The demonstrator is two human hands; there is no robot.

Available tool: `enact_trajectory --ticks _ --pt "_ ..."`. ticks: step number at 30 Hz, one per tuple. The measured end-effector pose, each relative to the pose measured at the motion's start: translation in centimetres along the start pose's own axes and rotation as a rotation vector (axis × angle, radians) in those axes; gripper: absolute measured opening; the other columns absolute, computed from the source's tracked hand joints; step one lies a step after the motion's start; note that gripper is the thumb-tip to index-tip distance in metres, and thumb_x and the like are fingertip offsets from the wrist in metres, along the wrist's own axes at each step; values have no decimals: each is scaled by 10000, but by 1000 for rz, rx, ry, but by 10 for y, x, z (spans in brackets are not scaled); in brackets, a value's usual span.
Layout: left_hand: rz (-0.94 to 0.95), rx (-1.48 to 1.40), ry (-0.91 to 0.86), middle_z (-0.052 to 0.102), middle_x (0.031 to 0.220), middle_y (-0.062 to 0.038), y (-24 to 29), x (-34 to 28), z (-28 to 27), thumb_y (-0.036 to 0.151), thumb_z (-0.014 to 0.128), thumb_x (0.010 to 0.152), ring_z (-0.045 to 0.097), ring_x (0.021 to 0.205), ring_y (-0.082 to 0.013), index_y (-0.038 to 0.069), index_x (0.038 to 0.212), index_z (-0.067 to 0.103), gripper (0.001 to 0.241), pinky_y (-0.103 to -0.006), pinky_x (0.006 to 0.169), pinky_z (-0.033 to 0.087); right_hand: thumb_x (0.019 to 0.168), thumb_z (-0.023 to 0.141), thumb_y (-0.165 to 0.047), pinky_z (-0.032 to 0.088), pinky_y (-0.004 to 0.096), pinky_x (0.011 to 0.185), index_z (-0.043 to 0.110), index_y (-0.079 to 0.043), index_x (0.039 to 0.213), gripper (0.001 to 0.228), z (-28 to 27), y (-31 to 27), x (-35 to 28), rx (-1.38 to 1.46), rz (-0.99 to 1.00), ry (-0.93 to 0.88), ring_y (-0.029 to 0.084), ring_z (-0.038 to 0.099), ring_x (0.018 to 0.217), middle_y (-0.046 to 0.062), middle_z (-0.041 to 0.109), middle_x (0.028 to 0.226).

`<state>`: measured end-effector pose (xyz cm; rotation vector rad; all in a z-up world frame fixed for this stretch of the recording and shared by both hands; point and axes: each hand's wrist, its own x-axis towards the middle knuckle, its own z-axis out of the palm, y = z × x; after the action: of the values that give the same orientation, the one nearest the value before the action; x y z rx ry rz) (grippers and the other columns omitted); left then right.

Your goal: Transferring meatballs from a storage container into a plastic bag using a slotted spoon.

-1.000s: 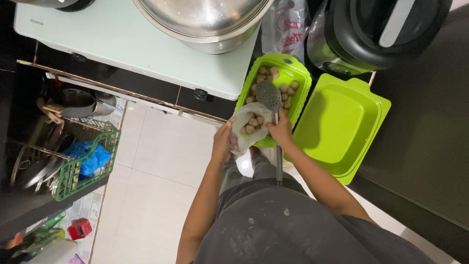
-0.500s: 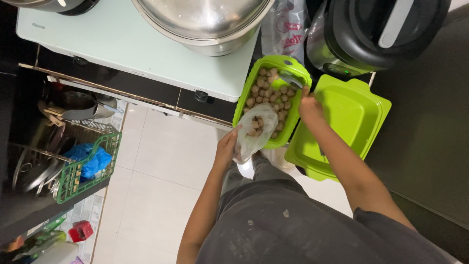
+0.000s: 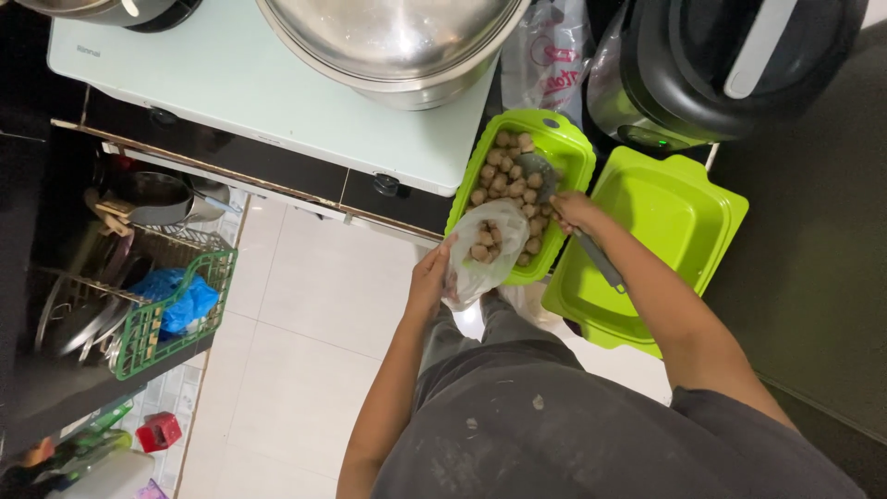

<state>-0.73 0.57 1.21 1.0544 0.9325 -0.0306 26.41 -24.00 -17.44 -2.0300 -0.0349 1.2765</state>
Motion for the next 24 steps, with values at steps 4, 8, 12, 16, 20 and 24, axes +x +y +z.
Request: enact_trajectory --ticks 4,8,12,16,20,24 --pt "-20 -9 19 596 564 -208 -3 4 0 399 600 1017 591 373 -251 235 1333 689 367 -337 338 579 1084 485 -293 446 307 342 494 78 1358 461 -7 2 -18 284 25 43 177 533 494 116 555 767" --pt "-36 -32 1 575 537 -196 10 -4 6 436 609 1001 590 369 -261 241 1347 676 402 -366 329 575 1098 469 -282 445 263 385 328 49 1523 557 -17 -10 -47 404 34 -50 129 502 544 78 538 854" --pt "-40 -68 8 574 544 -208 -4 12 6 423 606 1007 595 373 -278 231 1341 679 392 -367 338 576 1085 445 -248 421 248 373 366 4 1459 458 -14 -3 -55 480 38 -106 117 503 529 64 548 840" --pt "-104 -124 79 691 968 -226 30 -3 22 390 623 999 663 715 -259 148 1383 643 454 -413 639 612 1096 489 -284 399 248 347 364 50 1471 518 -3 -28 -105 501 -11 -39 120 494 489 63 568 785" --pt "-132 -179 111 699 1239 -209 73 -26 41 367 626 996 718 969 -337 173 1429 602 475 -483 791 632 1082 515 -287 404 285 278 389 64 1488 552 18 -77 -184 385 -71 106 153 487 418 112 572 730" --pt "-139 -178 106 570 1467 -187 102 -53 53 350 597 1012 573 1310 -387 187 1459 564 477 -541 1020 517 1087 483 -307 503 321 311 486 15 1450 485 57 -91 -229 165 -121 123 217 580 444 154 654 756"
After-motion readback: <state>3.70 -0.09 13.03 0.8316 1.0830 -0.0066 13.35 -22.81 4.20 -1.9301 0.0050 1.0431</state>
